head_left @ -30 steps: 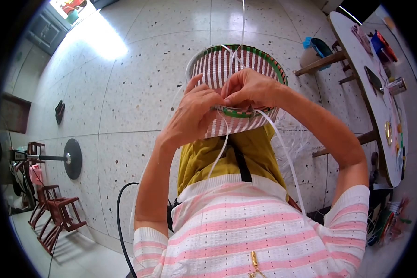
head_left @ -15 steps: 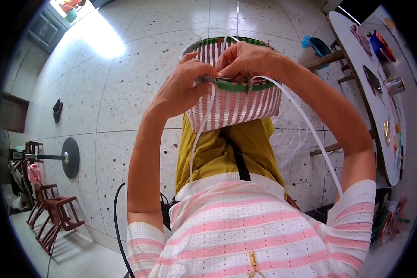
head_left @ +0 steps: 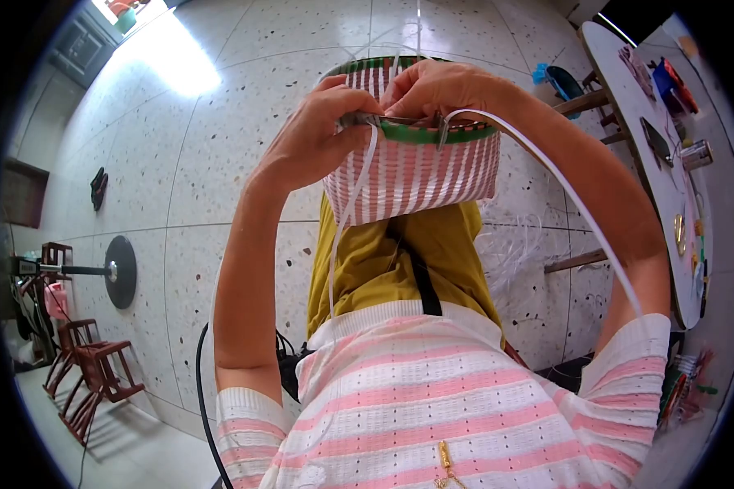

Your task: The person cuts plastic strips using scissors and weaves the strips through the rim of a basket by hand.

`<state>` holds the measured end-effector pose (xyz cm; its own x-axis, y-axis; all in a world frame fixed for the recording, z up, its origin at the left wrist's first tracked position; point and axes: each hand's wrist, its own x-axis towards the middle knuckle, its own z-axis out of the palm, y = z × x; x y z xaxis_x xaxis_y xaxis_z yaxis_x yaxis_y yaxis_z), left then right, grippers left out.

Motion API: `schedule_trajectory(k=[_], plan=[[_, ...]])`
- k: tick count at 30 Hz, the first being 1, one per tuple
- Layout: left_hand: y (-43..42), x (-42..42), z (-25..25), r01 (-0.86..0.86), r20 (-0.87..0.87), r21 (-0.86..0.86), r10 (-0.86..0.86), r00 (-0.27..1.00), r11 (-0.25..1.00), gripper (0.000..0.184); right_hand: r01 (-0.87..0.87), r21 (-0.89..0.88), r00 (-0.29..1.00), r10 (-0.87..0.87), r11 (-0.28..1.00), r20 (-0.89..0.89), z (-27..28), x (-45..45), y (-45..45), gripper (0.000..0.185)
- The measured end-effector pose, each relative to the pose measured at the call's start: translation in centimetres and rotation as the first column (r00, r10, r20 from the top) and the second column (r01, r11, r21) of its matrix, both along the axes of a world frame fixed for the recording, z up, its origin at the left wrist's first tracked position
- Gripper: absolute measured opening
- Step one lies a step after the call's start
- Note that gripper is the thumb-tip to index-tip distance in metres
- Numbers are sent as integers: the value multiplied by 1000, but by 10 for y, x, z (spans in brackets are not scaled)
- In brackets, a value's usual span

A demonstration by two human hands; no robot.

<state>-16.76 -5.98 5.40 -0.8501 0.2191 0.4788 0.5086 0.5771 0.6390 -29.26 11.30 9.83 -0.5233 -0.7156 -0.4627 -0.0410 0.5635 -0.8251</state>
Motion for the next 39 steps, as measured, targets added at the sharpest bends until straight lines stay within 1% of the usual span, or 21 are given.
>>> schedule_trajectory(k=[6, 7, 9, 11, 13, 15, 21, 23, 25, 27, 28, 29, 30, 31, 32, 33, 34, 35, 36, 38, 39], plan=[[5, 1, 5, -16, 50, -51, 19, 999, 999, 10, -114, 20, 992, 113, 993, 58, -3, -11, 2, 17], [6, 2, 6, -20, 31, -60, 22, 999, 998, 12, -114, 20, 992, 112, 993, 58, -5, -11, 4, 17], [7, 1, 6, -22, 12, -69, 23, 1000, 997, 15, -67, -67, 981, 78, 995, 176, -5, -8, 8, 15], [8, 0, 3, -1, -34, -37, 0, 999, 999, 15, -53, -62, 981, 64, 997, 183, -7, -7, 10, 15], [8, 2, 4, -7, -7, -68, 7, 1000, 998, 15, -39, -58, 981, 49, 998, 190, -9, -7, 13, 15], [9, 4, 5, -13, 15, -100, 14, 1000, 995, 16, -79, -114, 928, 115, 990, 355, -10, -8, 17, 16], [16, 13, -6, -27, 89, 19, 25, 996, 999, 15, -41, -110, 919, 81, 993, 387, -22, -8, 19, 18], [17, 15, -9, -29, 38, -28, 30, 999, 999, 20, -112, -124, 912, 151, 986, 382, -26, -7, 19, 19], [21, 20, -14, -47, 64, -19, 49, 997, 999, 21, -117, -89, 919, 142, 989, 368, -30, -4, 20, 17], [26, 26, -16, -22, 47, -11, 23, 999, 1000, 22, -184, -76, 899, 199, 980, 389, -31, 0, 23, 18], [28, 29, -20, -27, 29, -15, 27, 999, 1000, 24, -213, -11, 933, 206, 977, 296, -32, 3, 24, 16], [29, 31, -23, -21, 25, -17, 22, 999, 1000, 24, -207, -13, 935, 202, 978, 292, -24, 9, 27, 16], [30, 32, -25, -21, 24, -5, 21, 999, 1000, 25, -305, 161, 942, 322, 939, -96, -9, 18, 29, 15], [30, 33, -27, -22, 23, 8, 22, 999, 1000, 25, -316, 358, 773, 457, 879, -441, -1, 28, 32, 14], [31, 34, -28, -30, 0, -28, 30, 1000, 999, 26, -256, 134, 598, 266, 957, -756, -13, 34, 48, 13], [30, 33, -29, -28, -4, -27, 28, 1000, 999, 26, -253, 136, 595, 265, 958, -759, -8, 50, 56, 13], [30, 31, -31, -24, -7, -29, 24, 1000, 999, 26, -197, -92, 608, 48, 976, -792, 1, 70, 63, 12], [30, 30, -32, -22, -12, -31, 21, 1000, 999, 26, -143, -317, 608, -169, 938, -776, 5, 86, 68, 12], [31, 27, -32, -25, -17, -29, 24, 1000, 999, 26, -147, -314, 605, -166, 938, -779, 1, 99, 72, 12], [37, 23, -34, -27, -87, 8, 28, 996, 1000, 26, -248, -206, 394, -96, 947, -914, -19, 117, 78, 8], [38, 22, -34, -20, -88, 8, 21, 996, 1000, 26, -242, -206, 393, -99, 948, -914, -30, 116, 78, 8]])
